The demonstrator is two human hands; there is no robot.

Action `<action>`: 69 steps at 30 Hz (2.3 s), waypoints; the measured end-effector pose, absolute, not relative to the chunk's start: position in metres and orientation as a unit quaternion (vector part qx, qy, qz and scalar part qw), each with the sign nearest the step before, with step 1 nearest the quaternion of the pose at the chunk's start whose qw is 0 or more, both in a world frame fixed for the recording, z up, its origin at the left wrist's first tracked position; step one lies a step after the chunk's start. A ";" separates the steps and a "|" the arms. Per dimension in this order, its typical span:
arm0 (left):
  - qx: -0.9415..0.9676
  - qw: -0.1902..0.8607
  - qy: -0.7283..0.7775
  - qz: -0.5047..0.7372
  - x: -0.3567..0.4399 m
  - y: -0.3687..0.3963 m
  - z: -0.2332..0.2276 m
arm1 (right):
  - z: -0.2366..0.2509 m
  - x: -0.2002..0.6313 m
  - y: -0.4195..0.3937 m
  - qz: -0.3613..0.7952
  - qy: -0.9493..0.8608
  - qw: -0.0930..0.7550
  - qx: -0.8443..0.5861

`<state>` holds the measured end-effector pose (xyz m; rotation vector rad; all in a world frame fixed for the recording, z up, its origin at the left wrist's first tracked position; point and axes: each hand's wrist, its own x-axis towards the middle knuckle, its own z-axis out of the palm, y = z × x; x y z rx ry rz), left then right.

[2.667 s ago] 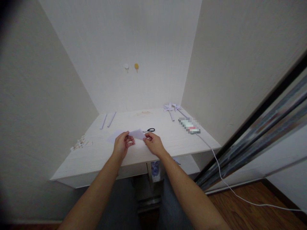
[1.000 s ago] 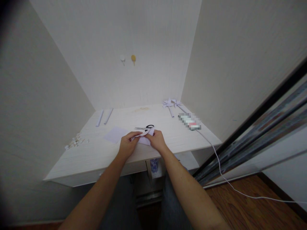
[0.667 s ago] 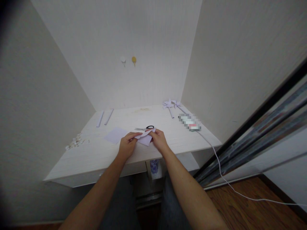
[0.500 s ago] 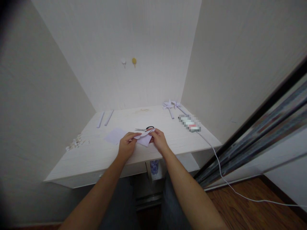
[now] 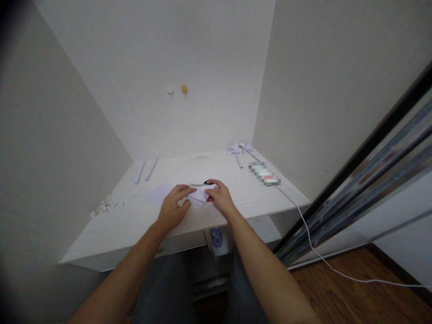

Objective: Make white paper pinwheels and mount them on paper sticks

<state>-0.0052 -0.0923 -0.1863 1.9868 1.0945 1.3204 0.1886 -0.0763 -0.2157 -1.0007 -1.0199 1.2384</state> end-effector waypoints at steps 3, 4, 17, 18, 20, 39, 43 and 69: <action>0.711 0.290 0.432 0.473 -0.010 -0.087 -0.181 | -0.216 0.186 -0.078 0.527 -0.453 0.577 -0.430; 0.703 0.303 0.444 0.466 -0.011 -0.083 -0.179 | -0.216 0.185 -0.079 0.527 -0.458 0.573 -0.429; 0.674 0.437 0.442 0.399 0.000 -0.071 -0.182 | -0.216 0.188 -0.080 0.531 -0.476 0.559 -0.422; 0.671 0.440 0.442 0.400 0.002 -0.071 -0.183 | -0.218 0.188 -0.079 0.533 -0.477 0.558 -0.421; 0.667 0.446 0.441 0.402 0.005 -0.072 -0.185 | -0.220 0.189 -0.078 0.533 -0.480 0.555 -0.421; 0.661 0.467 0.446 0.382 0.006 -0.077 -0.186 | -0.226 0.193 -0.073 0.546 -0.465 0.560 -0.415; 0.658 0.463 0.468 0.366 -0.002 -0.079 -0.183 | -0.225 0.193 -0.072 0.543 -0.431 0.594 -0.409; 0.574 0.457 0.474 0.487 -0.031 -0.089 -0.208 | -0.237 0.194 -0.068 0.515 -0.507 0.522 -0.453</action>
